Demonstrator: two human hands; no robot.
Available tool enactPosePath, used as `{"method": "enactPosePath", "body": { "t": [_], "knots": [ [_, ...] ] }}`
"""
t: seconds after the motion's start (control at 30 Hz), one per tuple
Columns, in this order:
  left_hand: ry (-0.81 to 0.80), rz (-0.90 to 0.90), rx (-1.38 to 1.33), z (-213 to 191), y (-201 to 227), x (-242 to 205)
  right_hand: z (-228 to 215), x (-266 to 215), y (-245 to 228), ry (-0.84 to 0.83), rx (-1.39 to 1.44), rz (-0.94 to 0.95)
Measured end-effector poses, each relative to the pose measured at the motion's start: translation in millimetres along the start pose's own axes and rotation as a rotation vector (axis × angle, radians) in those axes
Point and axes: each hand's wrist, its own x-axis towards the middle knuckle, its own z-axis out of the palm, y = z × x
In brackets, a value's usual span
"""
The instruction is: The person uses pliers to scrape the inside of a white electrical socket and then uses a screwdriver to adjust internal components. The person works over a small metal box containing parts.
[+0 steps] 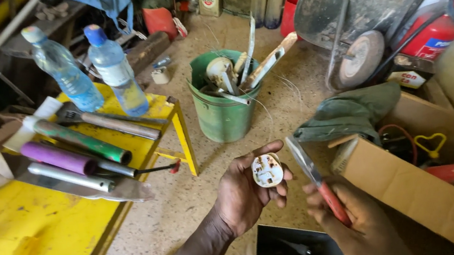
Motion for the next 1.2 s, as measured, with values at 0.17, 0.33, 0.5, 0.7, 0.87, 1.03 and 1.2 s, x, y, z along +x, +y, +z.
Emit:
{"method": "enactPosePath", "body": {
  "t": [0.17, 0.33, 0.5, 0.7, 0.87, 1.03, 1.2],
  "knots": [
    [-0.003, 0.025, -0.046, 0, 10, -1, -10, 1, 12, -0.068, -0.006, 0.241],
    [-0.037, 0.019, -0.032, -1, 13, -3, -22, 9, 16, -0.234, 0.25, 0.42],
    [-0.017, -0.064, -0.057, -10, 14, -2, -14, 8, 23, -0.205, 0.32, 0.481],
    [-0.072, -0.113, -0.101, -5, 22, -6, -36, 35, 68, -0.769, 0.569, 0.239],
    [0.062, -0.08, 0.005, 12, 26, -16, -29, 13, 41, -0.824, 0.566, 0.023],
    [0.159, -0.084, 0.229, 8, 29, -6, -32, 28, 65, -0.717, 0.495, 0.242],
    [0.308, -0.041, 0.734, 20, 32, -15, -31, 26, 69, -0.772, 0.271, 0.289]
  ]
}}
